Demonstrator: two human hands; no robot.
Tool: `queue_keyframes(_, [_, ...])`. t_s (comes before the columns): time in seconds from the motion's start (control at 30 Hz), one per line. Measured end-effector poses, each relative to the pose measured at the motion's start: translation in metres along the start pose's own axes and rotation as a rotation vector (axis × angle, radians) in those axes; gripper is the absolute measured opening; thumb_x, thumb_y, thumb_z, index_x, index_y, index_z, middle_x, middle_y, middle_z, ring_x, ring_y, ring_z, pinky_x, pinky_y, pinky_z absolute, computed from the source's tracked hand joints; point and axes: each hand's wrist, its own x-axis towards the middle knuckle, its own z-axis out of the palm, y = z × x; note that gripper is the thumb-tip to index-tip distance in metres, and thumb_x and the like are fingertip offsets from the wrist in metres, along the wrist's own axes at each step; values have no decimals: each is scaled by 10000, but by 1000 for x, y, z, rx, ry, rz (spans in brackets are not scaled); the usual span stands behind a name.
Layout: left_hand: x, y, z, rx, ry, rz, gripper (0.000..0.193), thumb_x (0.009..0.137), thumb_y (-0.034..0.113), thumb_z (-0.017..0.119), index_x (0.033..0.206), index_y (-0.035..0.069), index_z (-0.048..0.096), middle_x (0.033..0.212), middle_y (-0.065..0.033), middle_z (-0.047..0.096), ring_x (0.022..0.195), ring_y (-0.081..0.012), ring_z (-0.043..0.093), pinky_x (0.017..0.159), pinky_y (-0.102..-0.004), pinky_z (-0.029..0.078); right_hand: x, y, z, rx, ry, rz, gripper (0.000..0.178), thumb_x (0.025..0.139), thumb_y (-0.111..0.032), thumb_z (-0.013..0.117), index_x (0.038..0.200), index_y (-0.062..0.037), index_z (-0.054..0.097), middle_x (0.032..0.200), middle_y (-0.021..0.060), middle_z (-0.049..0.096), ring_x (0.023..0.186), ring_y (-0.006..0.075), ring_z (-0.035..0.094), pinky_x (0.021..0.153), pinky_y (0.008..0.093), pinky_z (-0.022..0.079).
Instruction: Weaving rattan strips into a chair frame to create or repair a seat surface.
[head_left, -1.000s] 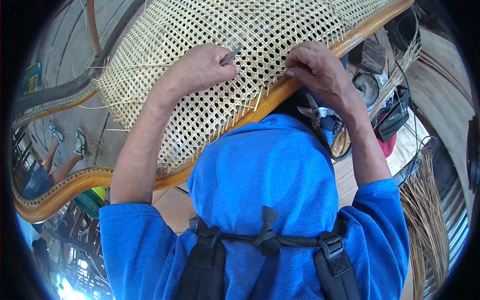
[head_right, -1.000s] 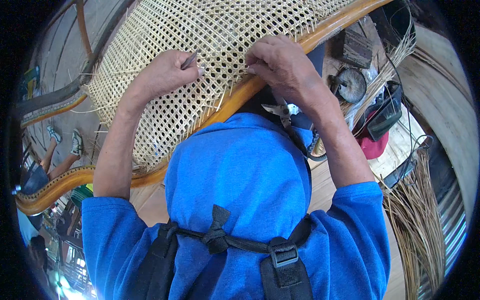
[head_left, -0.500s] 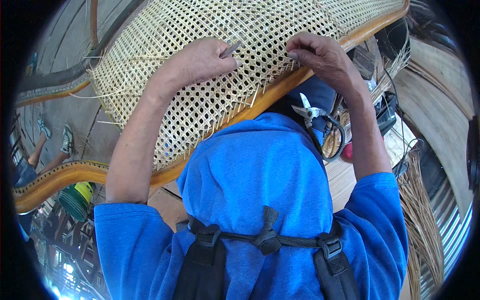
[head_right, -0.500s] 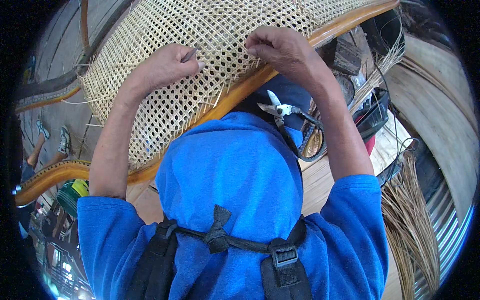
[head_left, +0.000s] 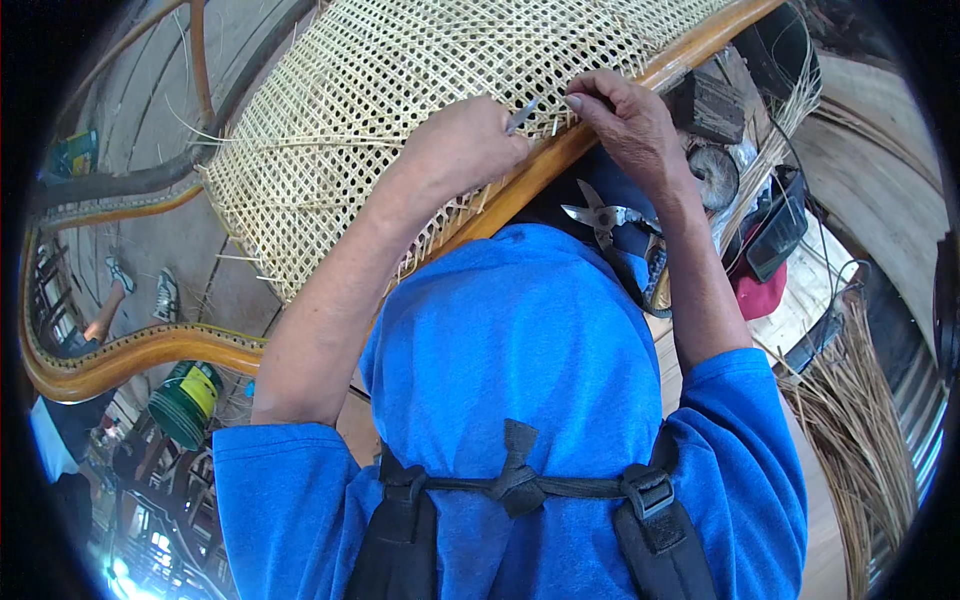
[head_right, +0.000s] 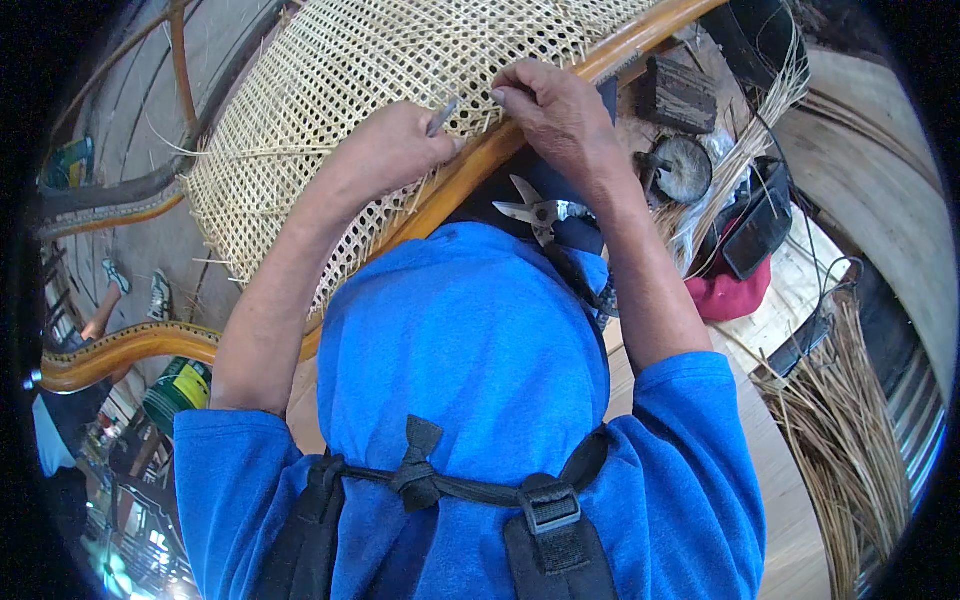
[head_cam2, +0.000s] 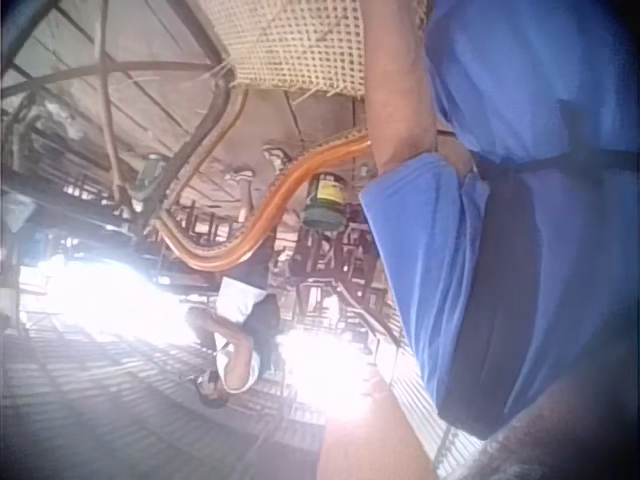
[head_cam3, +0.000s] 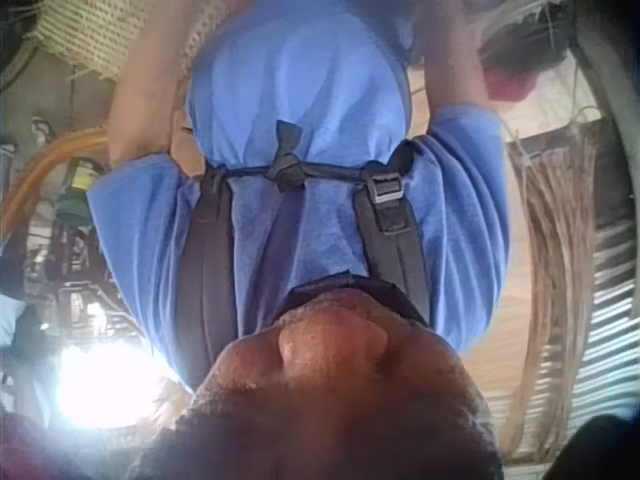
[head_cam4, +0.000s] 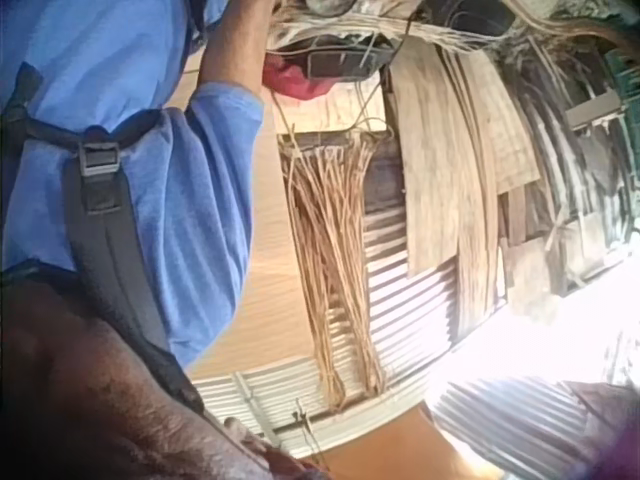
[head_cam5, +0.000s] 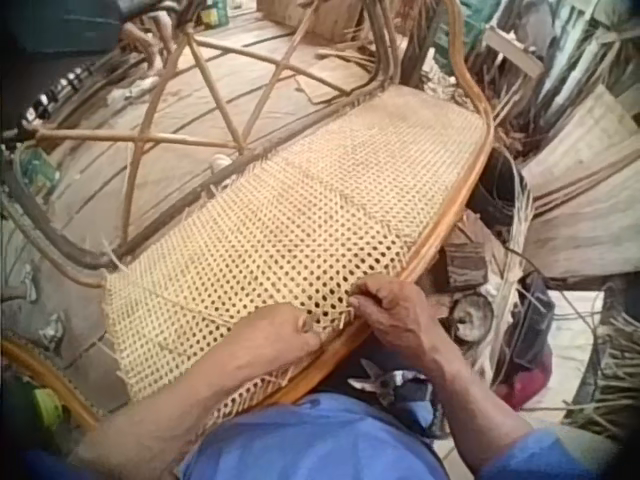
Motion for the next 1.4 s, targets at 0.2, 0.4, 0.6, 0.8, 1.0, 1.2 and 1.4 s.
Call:
queue_keyframes(0.2, [-1,1,14,-117,92,-17,213,743,192,545,637,9,525,520,-70,475,495,-163,457,510,-342,386,-1,6,7,-94,50,30,212,872,-282,581,971,-107,645,896,109,663,838,298,642,727,388,498])
queue_keyframes(0.4, [-6,4,19,-104,134,-47,205,752,186,523,668,0,538,551,-107,521,528,-199,507,550,-358,420,-3,7,5,-59,63,-19,205,876,-264,568,968,-98,646,905,122,653,855,305,636,736,395,497])
queue_keyframes(0.6, [-33,-5,12,187,242,102,284,828,232,557,718,-29,538,606,-138,549,580,-203,540,590,-354,434,9,1,-8,-50,-172,-185,207,869,-223,558,964,-64,649,884,145,658,845,329,634,740,399,495])
queue_keyframes(0.8, [-87,-34,-6,-170,281,-240,367,886,325,526,754,-16,557,646,-206,557,618,-354,563,625,-445,436,39,-34,-7,-136,-630,-178,200,843,-137,584,988,-13,646,839,125,664,792,236,646,721,333,496])
queue_keyframes(1.0, [-116,-64,42,-440,237,-287,346,875,298,581,754,-26,562,628,-200,551,567,-307,558,585,-411,443,63,-40,7,-198,-1013,-161,224,783,-119,617,976,-10,651,851,118,668,788,211,637,719,325,492])
queue_keyframes(1.2, [-115,-62,43,-496,315,-247,320,864,285,603,766,-18,584,659,-209,587,590,-341,595,581,-413,463,67,-40,11,-302,-1086,-203,164,778,-109,614,903,-3,610,813,125,642,756,238,620,692,341,481])
queue_keyframes(1.4, [-115,-59,40,-421,292,-251,303,860,291,600,774,0,603,691,-203,613,637,-352,620,596,-420,477,46,-55,13,-515,-875,-307,106,794,-103,559,860,-27,593,787,172,638,777,347,635,697,422,494])
